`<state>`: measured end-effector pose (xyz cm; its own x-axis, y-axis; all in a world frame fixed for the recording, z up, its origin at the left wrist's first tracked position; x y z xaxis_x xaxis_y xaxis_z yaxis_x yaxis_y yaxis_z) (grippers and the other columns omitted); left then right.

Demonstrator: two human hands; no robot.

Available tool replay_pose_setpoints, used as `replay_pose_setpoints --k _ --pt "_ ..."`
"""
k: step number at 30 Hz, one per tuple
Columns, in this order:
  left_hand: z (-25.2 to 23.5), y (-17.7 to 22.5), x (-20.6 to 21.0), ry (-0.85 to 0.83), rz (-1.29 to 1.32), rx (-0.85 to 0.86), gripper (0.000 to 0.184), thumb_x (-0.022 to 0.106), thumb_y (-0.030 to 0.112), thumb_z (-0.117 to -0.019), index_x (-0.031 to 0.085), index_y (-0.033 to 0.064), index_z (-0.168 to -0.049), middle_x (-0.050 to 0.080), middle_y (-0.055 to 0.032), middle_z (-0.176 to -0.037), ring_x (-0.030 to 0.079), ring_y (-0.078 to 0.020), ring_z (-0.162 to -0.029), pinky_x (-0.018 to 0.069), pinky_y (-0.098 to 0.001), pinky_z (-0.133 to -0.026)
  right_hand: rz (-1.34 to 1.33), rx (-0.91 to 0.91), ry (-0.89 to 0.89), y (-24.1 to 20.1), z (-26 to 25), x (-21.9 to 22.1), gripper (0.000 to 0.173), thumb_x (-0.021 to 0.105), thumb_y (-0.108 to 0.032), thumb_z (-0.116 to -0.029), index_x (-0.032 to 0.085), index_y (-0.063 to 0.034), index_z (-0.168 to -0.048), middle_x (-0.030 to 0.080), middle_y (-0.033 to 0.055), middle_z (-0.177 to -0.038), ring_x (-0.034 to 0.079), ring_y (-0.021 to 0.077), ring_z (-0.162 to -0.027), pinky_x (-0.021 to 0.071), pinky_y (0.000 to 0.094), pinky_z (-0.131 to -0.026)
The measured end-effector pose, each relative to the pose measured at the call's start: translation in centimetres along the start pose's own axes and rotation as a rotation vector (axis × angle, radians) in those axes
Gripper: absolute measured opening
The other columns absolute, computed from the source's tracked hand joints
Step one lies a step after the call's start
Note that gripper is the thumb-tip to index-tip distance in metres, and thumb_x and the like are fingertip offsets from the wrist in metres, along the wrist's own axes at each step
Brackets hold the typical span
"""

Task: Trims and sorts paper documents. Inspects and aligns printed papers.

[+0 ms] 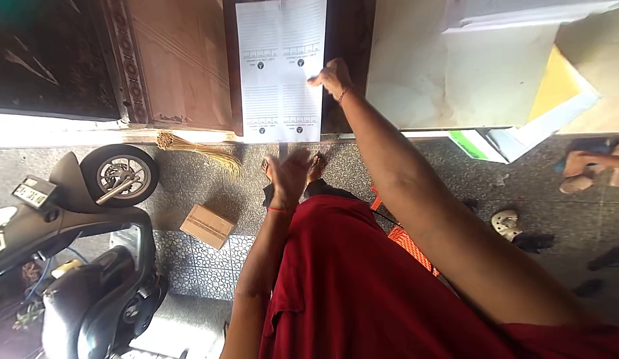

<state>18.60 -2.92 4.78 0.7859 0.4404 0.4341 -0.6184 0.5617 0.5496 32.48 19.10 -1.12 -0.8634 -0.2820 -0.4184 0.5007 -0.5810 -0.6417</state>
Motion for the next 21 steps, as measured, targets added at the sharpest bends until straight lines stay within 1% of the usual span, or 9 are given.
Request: replay_pose_setpoints --k 2,3,5,7,8,10,13,18,21 --pt "0.0 3.1 -3.0 0.119 -0.016 0.193 0.101 -0.020 0.059 -0.0959 0.048 -0.0082 -0.130 0.065 -0.0136 -0.114 0.063 -0.0180 -0.103 0.0506 -0.0372 -0.095 -0.014 -0.003 0.006 0.0 0.0 -0.1 0.055 0.083 -0.015 -0.0807 0.060 0.0106 -0.123 0.062 0.0263 -0.123 0.061 0.0351 -0.112 0.0492 0.0521 -0.094" --pt "-0.5 4.3 -4.6 0.190 0.011 0.247 0.098 -0.019 0.058 -0.0971 0.048 -0.0078 -0.128 0.065 -0.0124 -0.111 0.064 -0.0171 -0.101 0.0507 -0.0372 -0.094 -0.017 -0.005 0.007 0.0 0.0 -0.1 0.057 0.084 -0.015 -0.0802 0.059 0.0109 -0.124 0.062 0.0270 -0.124 0.061 0.0359 -0.113 0.0492 0.0528 -0.094" --pt "-2.3 5.6 -7.1 0.279 0.094 0.237 0.096 -0.019 0.058 -0.0984 0.040 -0.0112 -0.132 0.059 -0.0185 -0.117 0.061 -0.0214 -0.105 0.0483 -0.0391 -0.097 -0.006 -0.009 0.008 -0.1 0.0 -0.1 0.056 0.084 -0.016 -0.0809 0.059 0.0111 -0.124 0.062 0.0273 -0.124 0.060 0.0356 -0.113 0.0484 0.0526 -0.094" --pt "-4.3 5.3 -8.5 0.339 0.146 0.155 0.097 -0.020 0.060 -0.0973 0.046 -0.0082 -0.119 0.062 -0.0179 -0.102 0.064 -0.0228 -0.091 0.0531 -0.0394 -0.087 0.009 -0.016 0.009 0.0 0.0 0.0 0.055 0.083 -0.016 -0.0813 0.059 0.0119 -0.123 0.062 0.0277 -0.123 0.061 0.0365 -0.115 0.0482 0.0532 -0.095" --pt "-5.1 5.2 -8.6 0.334 0.153 0.108 0.099 -0.021 0.061 -0.0964 0.047 -0.0083 -0.118 0.062 -0.0188 -0.100 0.064 -0.0242 -0.088 0.0538 -0.0396 -0.085 0.015 -0.023 0.008 -0.1 0.1 0.0 0.056 0.083 -0.017 -0.0814 0.059 0.0122 -0.123 0.062 0.0281 -0.124 0.060 0.0371 -0.115 0.0480 0.0539 -0.096" --pt "-6.2 4.8 -8.2 0.276 0.176 0.048 0.102 -0.023 0.061 -0.0948 0.043 -0.0104 -0.126 0.058 -0.0228 -0.110 0.062 -0.0276 -0.095 0.0523 -0.0412 -0.089 0.018 -0.042 0.013 -0.1 0.1 -0.1 0.057 0.083 -0.017 -0.0807 0.059 0.0138 -0.122 0.062 0.0294 -0.123 0.060 0.0386 -0.115 0.0477 0.0552 -0.096" --pt "-6.9 4.9 -7.6 0.223 0.242 0.039 0.104 -0.023 0.062 -0.0939 0.038 -0.0084 -0.138 0.056 -0.0262 -0.126 0.062 -0.0306 -0.108 0.0523 -0.0445 -0.094 0.028 -0.039 0.010 0.0 0.0 -0.1 0.054 0.083 -0.017 -0.0805 0.061 0.0136 -0.119 0.062 0.0291 -0.122 0.060 0.0380 -0.114 0.0476 0.0551 -0.095" --pt "-6.7 5.4 -8.2 0.220 0.286 0.032 0.103 -0.023 0.062 -0.0941 0.037 -0.0088 -0.139 0.055 -0.0278 -0.129 0.062 -0.0327 -0.110 0.0528 -0.0447 -0.095 0.023 -0.012 0.006 -0.2 0.2 0.0 0.052 0.083 -0.016 -0.0812 0.061 0.0118 -0.119 0.062 0.0278 -0.124 0.060 0.0368 -0.116 0.0476 0.0547 -0.097" --pt "-6.8 6.1 -9.0 0.282 0.288 0.038 0.104 -0.023 0.063 -0.0934 0.037 -0.0079 -0.140 0.054 -0.0267 -0.131 0.061 -0.0312 -0.111 0.0521 -0.0435 -0.095 0.017 -0.011 0.015 -0.1 0.2 -0.1 0.052 0.082 -0.016 -0.0813 0.061 0.0121 -0.119 0.062 0.0279 -0.123 0.060 0.0367 -0.115 0.0477 0.0543 -0.096"
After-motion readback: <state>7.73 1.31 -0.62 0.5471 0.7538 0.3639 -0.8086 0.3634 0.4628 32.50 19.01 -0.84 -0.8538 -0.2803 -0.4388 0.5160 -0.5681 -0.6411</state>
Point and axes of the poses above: each hand's wrist, its own z-axis away from the middle knuckle, its own x-axis out of the palm, y = z × x, the point moved 6 cm from there along -z, towards the middle knuckle
